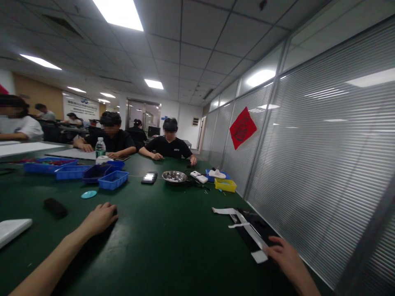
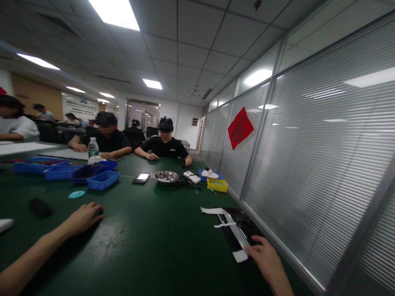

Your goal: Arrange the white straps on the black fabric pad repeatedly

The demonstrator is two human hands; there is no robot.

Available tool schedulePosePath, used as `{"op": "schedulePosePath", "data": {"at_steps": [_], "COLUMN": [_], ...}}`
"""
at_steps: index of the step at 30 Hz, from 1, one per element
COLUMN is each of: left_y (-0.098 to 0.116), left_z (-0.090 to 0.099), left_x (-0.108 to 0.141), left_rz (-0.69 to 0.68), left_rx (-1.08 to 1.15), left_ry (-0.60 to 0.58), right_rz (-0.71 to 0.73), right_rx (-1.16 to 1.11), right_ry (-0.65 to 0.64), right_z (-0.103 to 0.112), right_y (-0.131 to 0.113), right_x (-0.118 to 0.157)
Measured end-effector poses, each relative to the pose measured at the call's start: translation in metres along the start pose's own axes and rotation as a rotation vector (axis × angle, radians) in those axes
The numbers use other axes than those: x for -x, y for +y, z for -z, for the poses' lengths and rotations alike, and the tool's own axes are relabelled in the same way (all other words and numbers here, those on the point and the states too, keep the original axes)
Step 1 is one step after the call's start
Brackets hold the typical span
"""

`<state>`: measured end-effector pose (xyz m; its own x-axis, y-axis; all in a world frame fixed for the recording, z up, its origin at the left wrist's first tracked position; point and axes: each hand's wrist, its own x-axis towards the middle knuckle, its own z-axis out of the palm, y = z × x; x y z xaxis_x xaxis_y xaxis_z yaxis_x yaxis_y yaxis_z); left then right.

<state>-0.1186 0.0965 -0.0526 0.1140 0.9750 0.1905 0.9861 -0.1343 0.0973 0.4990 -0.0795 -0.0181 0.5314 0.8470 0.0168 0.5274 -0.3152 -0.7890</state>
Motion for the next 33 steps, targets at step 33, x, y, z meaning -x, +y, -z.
{"op": "schedulePosePath", "data": {"at_steps": [33], "left_y": [-0.005], "left_z": [-0.006], "left_x": [-0.003], "left_rz": [-0.026], "left_rx": [0.009], "left_ry": [0.003], "right_rz": [0.805], "right_rx": [0.501], "right_ry": [-0.052], "right_z": [-0.070], "right_y": [-0.085], "right_x": [0.001]}}
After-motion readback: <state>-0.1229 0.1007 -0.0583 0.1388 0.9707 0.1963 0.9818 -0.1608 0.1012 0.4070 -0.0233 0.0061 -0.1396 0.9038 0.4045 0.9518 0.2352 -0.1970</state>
